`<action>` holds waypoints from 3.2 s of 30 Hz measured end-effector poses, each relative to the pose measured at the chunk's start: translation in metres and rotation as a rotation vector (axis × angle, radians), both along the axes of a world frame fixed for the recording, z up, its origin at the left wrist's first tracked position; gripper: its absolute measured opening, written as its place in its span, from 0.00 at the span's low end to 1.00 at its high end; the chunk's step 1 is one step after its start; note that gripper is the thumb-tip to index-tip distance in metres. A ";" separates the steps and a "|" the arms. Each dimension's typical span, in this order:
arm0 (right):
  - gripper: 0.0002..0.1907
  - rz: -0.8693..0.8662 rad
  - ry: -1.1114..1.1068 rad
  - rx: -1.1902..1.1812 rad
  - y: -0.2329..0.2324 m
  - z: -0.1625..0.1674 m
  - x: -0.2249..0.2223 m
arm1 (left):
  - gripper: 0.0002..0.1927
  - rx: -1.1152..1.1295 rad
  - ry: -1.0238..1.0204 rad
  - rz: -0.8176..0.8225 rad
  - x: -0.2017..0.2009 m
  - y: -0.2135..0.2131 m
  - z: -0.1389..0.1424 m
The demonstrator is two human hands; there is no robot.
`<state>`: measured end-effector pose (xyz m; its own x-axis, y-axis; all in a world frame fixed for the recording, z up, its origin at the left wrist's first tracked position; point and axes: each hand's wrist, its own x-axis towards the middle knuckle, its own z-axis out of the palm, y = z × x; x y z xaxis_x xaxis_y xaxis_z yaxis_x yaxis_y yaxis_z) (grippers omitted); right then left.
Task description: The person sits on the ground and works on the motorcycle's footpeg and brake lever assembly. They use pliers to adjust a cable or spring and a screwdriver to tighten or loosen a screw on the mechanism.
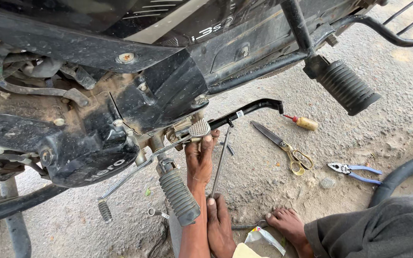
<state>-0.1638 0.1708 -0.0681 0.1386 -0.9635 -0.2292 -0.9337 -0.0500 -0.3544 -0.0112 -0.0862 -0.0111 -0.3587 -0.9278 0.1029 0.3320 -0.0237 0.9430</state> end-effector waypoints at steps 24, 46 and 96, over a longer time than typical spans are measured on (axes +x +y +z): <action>0.16 -0.120 -0.154 -0.048 -0.053 0.092 0.041 | 0.09 0.093 0.294 -0.018 -0.013 0.000 -0.003; 0.11 -1.012 -1.831 0.281 -0.075 0.149 0.141 | 0.13 0.042 0.080 -0.036 0.001 -0.007 -0.009; 0.10 -0.891 -0.709 -0.161 -0.129 0.100 0.059 | 0.15 -0.117 0.211 -0.039 -0.023 0.000 0.007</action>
